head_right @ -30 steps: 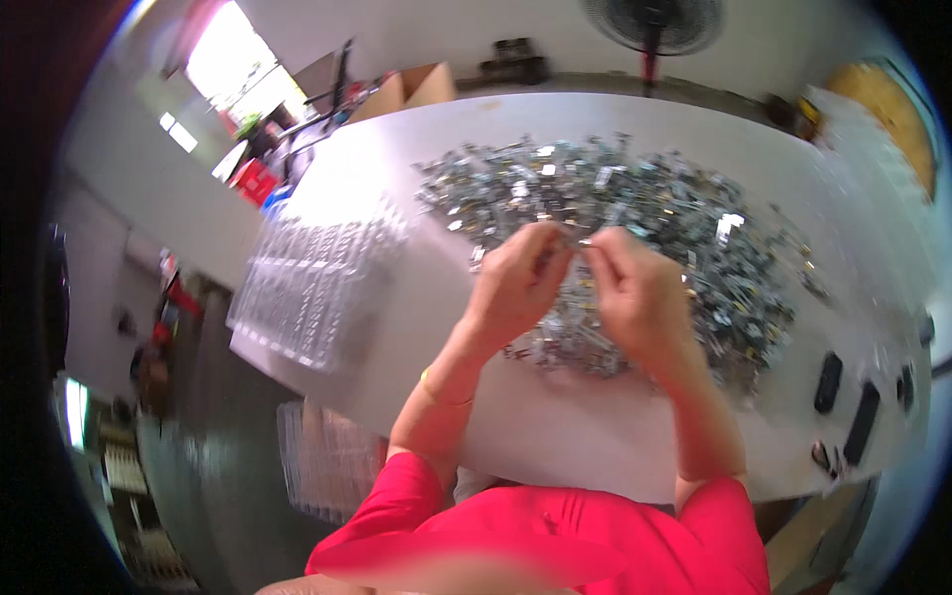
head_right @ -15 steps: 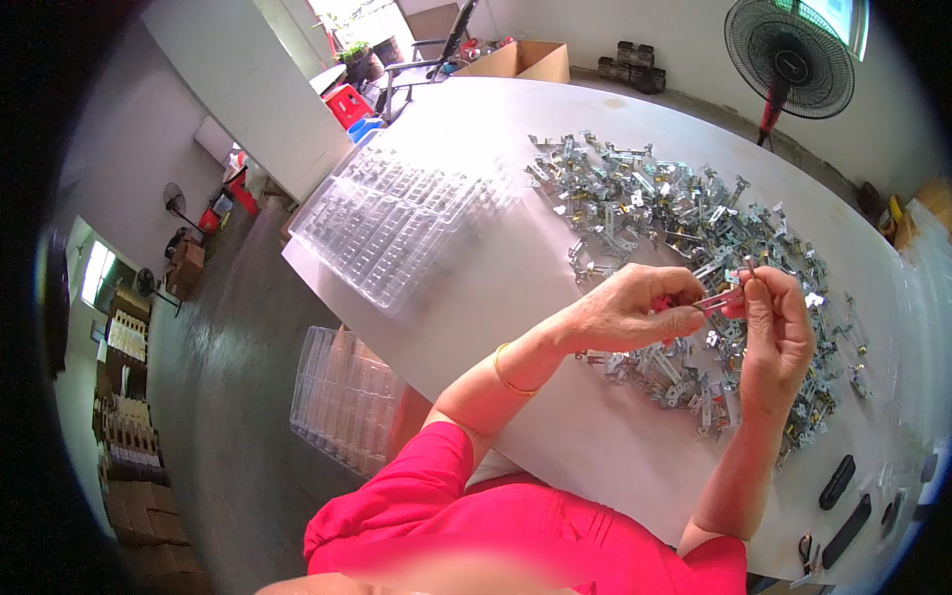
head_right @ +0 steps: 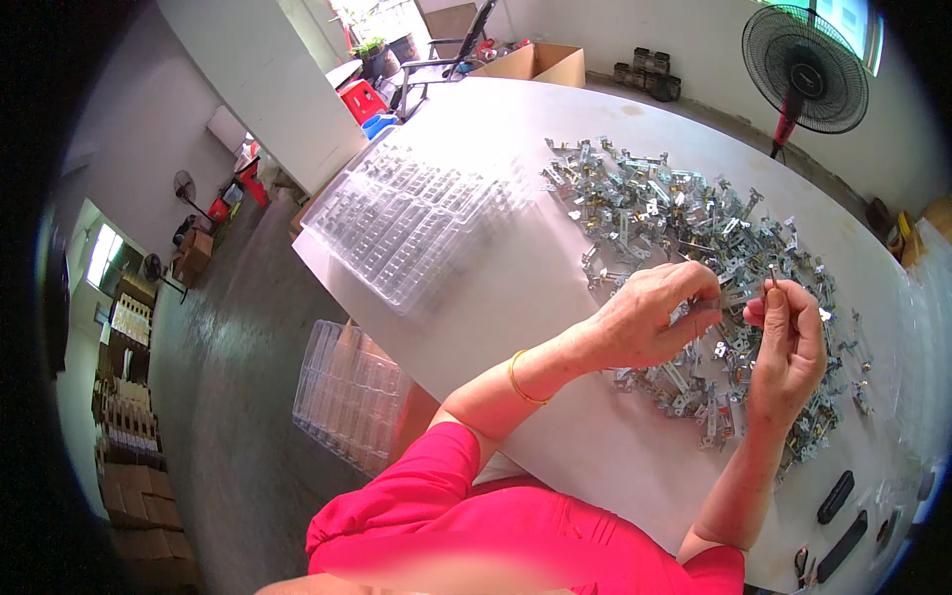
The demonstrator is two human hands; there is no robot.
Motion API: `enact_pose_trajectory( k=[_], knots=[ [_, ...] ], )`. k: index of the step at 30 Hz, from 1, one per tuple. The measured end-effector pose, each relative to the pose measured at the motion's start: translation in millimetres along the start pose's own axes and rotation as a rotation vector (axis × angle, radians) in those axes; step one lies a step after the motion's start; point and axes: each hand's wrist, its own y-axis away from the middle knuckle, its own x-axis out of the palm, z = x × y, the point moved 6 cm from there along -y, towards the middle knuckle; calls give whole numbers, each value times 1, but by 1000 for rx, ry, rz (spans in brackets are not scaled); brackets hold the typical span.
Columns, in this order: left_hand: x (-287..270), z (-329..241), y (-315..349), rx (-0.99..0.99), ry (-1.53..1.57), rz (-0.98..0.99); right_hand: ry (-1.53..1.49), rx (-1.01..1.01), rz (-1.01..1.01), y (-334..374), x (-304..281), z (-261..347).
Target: The person picks up a metal bracket and a pin from the table, inserts the pin into the bracket, and places the assembled unit into a plastic tray. After repeating this process, the person moves the tray aside and picks up a black case.
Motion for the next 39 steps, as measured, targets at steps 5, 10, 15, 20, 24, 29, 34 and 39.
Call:
enact_pose_trajectory(
  k=[5,10,15,20,24,29,34,39],
  knots=[
    [-18,13,3,-143,-10,-136,124,-265,-101,7,8,29],
    [-59,20,-2,-296,115,-363,-84,-177,278,47,51,42],
    [-122,36,3,-431,-9,-383,-95,-225,791,111,133,44],
    [-222,70,22,-583,-422,-367,-203,-237,1004,186,183,29],
    [-320,100,60,-698,-631,-439,-250,-299,1201,232,212,34],
    [-407,133,94,-808,-844,-454,-343,-291,1252,281,243,15],
    [-437,165,109,-947,-1043,-398,-429,-359,1376,278,238,19],
    [-439,192,109,-1023,-1071,-338,-478,-237,1549,286,244,3]
  ],
)
